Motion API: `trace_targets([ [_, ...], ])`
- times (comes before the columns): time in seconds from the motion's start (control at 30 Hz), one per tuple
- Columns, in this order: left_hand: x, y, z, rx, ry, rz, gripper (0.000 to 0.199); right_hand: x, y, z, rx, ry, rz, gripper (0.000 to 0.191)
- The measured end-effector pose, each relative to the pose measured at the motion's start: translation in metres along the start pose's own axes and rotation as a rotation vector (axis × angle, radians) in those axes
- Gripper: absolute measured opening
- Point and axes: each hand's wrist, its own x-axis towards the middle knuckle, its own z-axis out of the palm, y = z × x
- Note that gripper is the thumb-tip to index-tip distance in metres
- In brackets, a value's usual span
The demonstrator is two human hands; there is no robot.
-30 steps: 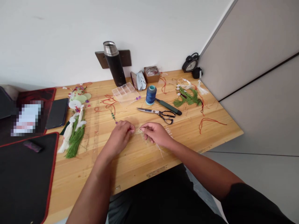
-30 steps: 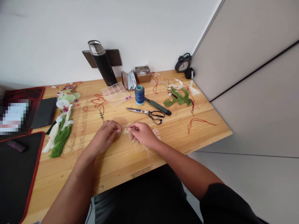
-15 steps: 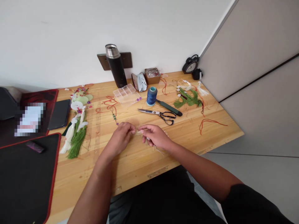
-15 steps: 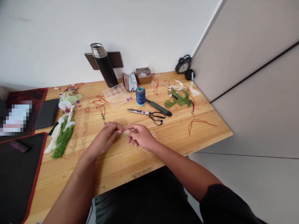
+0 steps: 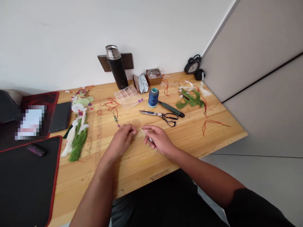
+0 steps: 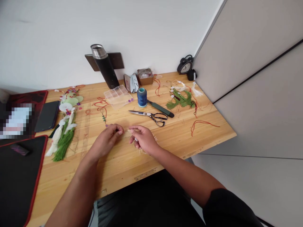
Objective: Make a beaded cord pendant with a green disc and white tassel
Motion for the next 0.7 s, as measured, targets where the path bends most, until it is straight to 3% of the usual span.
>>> trace_targets([
  [0.7, -0.0011, -0.0034, 0.0034, 0.05, 0.022, 0.057, 0.018, 0.0025, -0.0015, 0.0077, -0.002, 0.06, 0.043, 0.041],
])
